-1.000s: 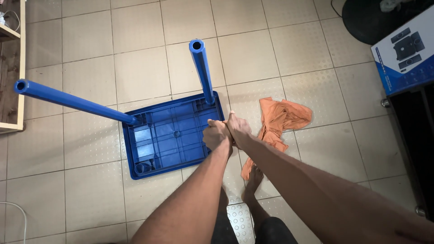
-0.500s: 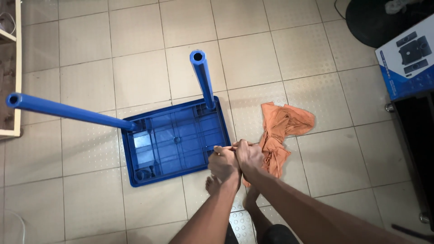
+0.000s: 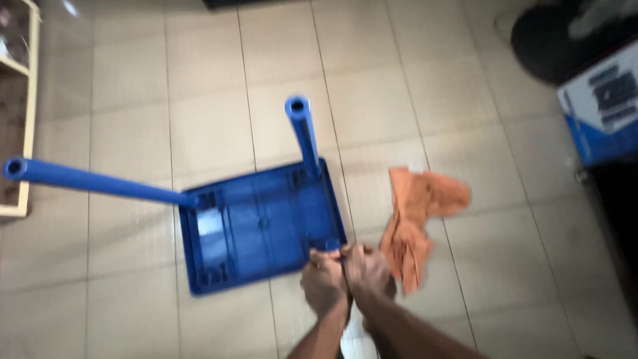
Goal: The user is seen assembling a blue plastic table.
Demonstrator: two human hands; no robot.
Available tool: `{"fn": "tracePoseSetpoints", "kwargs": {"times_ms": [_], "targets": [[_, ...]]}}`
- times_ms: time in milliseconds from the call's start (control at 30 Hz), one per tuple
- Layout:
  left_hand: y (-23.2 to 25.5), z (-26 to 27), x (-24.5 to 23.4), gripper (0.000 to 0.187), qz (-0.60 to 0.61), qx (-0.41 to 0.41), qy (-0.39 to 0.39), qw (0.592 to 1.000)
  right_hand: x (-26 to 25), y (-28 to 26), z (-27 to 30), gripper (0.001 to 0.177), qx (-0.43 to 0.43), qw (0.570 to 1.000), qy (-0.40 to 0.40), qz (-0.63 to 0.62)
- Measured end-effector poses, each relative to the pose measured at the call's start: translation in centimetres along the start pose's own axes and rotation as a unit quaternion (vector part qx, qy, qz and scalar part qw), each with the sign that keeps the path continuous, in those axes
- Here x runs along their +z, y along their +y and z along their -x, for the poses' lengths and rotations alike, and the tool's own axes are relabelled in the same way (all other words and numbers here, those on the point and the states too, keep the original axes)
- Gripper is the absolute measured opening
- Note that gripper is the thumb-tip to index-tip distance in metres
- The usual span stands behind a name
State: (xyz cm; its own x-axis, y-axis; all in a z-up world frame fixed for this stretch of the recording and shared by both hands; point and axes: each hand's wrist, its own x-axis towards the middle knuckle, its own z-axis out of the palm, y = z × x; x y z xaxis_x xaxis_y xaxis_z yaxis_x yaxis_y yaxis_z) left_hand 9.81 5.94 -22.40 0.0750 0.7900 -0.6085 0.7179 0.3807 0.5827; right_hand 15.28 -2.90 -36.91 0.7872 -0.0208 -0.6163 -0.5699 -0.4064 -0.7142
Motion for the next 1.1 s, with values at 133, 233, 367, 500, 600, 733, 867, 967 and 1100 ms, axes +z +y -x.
{"fn": "tracePoseSetpoints", "kwargs": {"times_ms": [133, 233, 367, 500, 600, 733, 867, 967, 1100], "targets": [[6.3, 2.1, -3.9, 0.058, -0.050, -0.063, -0.016, 0.997, 0.8, 0.3, 1.5, 0.025, 0.022, 0.937, -0.176, -0.300], [2.5, 0.1, -2.0, 0.061, -0.008, -0.010, -0.001, 1.000, -0.4, -17.6, 13.3, 0.030, 0.116, 0.989, 0.016, 0.088], [1.8, 2.0, -2.6, 0.058, -0.043, -0.004, 0.023, 0.999, -1.4, -14.0, 13.3, 0.036, 0.132, 0.978, 0.070, 0.142], [2.5, 2.4, -2.7, 0.060, -0.015, -0.023, -0.003, 1.000, -1.6, -14.2, 13.1, 0.038, 0.087, 0.986, 0.056, 0.131], [2.8, 1.0, -1.8, 0.061, -0.008, -0.012, 0.002, 1.000, -0.8, -13.0, 10.7, 0.036, 0.088, 0.988, 0.046, 0.118], [1.4, 0.6, -1.6, 0.062, -0.012, 0.009, 0.013, 1.000, 0.0, -6.5, 6.5, 0.032, 0.045, 0.990, -0.053, -0.123], [0.6, 1.7, -1.4, 0.061, 0.017, 0.027, 0.031, 0.999, -1.6, -13.1, 12.2, 0.036, 0.121, 0.981, 0.043, 0.142], [1.6, 1.3, -1.6, 0.062, 0.041, 0.035, 0.020, 0.998, -1.3, -14.2, 12.1, 0.039, 0.056, 0.990, 0.034, 0.127], [2.4, 0.1, -1.4, 0.066, -0.011, 0.049, -0.001, 0.999, -0.6, -15.6, 11.6, 0.035, 0.107, 0.980, 0.040, 0.160]]}}
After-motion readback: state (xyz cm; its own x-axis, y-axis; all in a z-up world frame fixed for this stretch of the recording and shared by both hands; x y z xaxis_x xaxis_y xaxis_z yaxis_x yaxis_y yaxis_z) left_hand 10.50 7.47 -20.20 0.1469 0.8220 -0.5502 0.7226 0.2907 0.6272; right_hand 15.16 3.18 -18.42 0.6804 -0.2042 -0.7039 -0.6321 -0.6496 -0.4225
